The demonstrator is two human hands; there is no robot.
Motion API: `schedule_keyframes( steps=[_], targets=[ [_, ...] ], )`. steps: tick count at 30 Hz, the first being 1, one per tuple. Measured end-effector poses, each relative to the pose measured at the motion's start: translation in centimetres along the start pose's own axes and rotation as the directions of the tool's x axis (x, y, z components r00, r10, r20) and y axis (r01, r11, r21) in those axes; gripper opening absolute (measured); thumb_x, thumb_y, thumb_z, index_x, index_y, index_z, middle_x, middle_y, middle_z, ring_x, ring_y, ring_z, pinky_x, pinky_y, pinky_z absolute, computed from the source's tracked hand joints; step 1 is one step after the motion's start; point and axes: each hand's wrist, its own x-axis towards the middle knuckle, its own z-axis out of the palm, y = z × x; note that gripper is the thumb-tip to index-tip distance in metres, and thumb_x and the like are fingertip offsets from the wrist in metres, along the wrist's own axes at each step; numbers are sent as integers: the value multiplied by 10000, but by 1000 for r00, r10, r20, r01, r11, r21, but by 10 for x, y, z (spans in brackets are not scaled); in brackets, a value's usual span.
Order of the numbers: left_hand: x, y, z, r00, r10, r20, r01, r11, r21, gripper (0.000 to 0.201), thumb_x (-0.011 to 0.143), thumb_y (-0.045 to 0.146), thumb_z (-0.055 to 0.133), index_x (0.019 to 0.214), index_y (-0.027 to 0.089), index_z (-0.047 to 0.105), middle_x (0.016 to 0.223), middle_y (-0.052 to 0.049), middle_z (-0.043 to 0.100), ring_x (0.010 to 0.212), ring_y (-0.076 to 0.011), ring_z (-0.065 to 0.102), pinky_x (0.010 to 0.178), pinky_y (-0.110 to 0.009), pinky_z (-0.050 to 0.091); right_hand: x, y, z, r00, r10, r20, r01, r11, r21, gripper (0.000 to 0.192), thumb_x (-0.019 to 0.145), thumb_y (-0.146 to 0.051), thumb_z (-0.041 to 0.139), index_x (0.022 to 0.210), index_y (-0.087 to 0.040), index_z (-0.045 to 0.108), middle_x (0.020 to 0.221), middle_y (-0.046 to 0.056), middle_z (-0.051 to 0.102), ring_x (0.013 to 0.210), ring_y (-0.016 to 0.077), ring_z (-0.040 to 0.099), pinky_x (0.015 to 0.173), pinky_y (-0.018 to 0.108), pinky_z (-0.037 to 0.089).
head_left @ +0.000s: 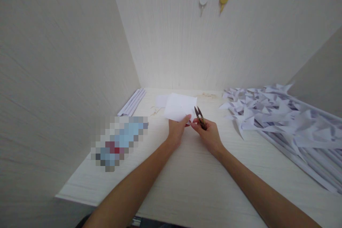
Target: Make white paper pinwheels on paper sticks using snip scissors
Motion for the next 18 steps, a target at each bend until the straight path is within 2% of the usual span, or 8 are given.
schedule_keyframes(
  steps=[10,18],
  targets=[
    [-3,-1,1,998,13,58,-16,999,52,299,551,191,667,840,143,609,731,-36,628,612,-124,572,499,-216,469,1,-3,0,994,45,-100,-42,999,28,260,616,-369,610,547,-167,462,451,-74,313,433,63,253,416,214,208],
    [-3,0,2,999,-8,48,7,999,32,286,550,199,661,827,159,606,788,-36,619,648,-118,560,479,-196,457,2,-1,0,996,31,-87,-28,999,37,250,651,-370,584,574,-158,476,479,-62,341,452,66,275,425,213,220]
  ],
)
